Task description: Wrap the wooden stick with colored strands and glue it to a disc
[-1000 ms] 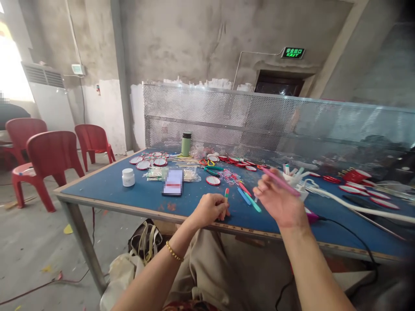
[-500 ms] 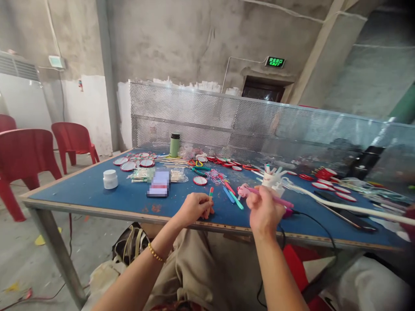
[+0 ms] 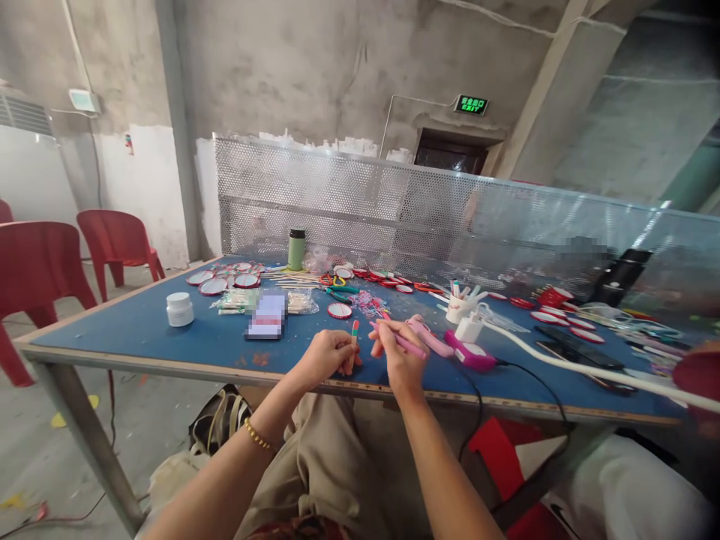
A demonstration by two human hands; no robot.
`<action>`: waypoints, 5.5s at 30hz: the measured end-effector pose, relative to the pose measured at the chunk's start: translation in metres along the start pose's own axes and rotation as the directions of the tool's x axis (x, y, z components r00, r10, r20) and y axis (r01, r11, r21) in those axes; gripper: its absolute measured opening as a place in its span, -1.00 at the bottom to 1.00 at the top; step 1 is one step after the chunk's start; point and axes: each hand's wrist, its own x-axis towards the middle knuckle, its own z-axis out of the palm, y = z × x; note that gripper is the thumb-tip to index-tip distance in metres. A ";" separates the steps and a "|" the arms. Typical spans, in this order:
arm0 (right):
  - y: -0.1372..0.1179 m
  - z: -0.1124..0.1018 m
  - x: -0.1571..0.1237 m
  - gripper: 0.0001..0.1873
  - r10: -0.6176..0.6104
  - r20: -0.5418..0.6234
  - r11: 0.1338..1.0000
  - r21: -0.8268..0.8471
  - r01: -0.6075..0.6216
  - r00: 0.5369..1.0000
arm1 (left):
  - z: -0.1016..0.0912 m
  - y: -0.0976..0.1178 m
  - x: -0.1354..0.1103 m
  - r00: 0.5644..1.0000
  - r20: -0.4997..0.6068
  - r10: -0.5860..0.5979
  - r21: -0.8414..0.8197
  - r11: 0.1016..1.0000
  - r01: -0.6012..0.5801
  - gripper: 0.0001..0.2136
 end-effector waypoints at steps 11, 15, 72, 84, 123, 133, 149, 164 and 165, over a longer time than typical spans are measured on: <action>0.007 0.007 -0.020 -0.85 -0.159 0.156 0.941 -0.275 0.197 0.975 | 0.002 0.008 -0.002 0.998 -0.057 0.012 0.068 0.998 -0.008 -0.79; 0.007 0.007 -0.020 -0.83 -0.158 0.151 0.932 -0.303 0.198 0.976 | 0.002 0.007 -0.003 0.999 -0.052 0.008 0.058 0.998 -0.005 -0.78; 0.013 0.004 -0.021 -0.85 -0.228 0.215 0.878 -0.376 0.296 0.950 | 0.002 0.010 -0.002 0.998 -0.054 0.027 0.125 0.992 -0.020 -0.77; 0.011 0.004 -0.021 -0.84 -0.201 0.188 0.901 -0.351 0.257 0.961 | 0.001 0.013 -0.003 0.998 -0.050 0.037 0.125 0.992 -0.030 -0.77; 0.016 0.004 -0.021 -0.85 -0.268 0.203 0.860 -0.390 0.329 0.942 | 0.002 0.014 -0.003 0.998 -0.058 0.026 0.144 0.989 -0.018 -0.76; 0.015 0.004 -0.021 -0.83 -0.283 0.187 0.852 -0.402 0.336 0.941 | 0.001 0.014 -0.003 0.998 -0.049 0.036 0.142 0.989 -0.029 -0.76; 0.016 0.005 -0.022 -0.84 -0.247 0.194 0.862 -0.403 0.306 0.949 | 0.002 0.017 -0.004 0.998 -0.046 0.032 0.136 0.990 -0.026 -0.75; 0.013 0.004 -0.022 -0.81 -0.277 0.180 0.851 -0.411 0.328 0.944 | 0.001 0.018 -0.004 0.999 -0.043 0.033 0.157 0.987 -0.026 -0.74; 0.013 0.004 -0.022 -0.81 -0.278 0.182 0.849 -0.413 0.329 0.943 | 0.001 0.018 -0.004 0.999 -0.043 0.031 0.155 0.988 -0.024 -0.74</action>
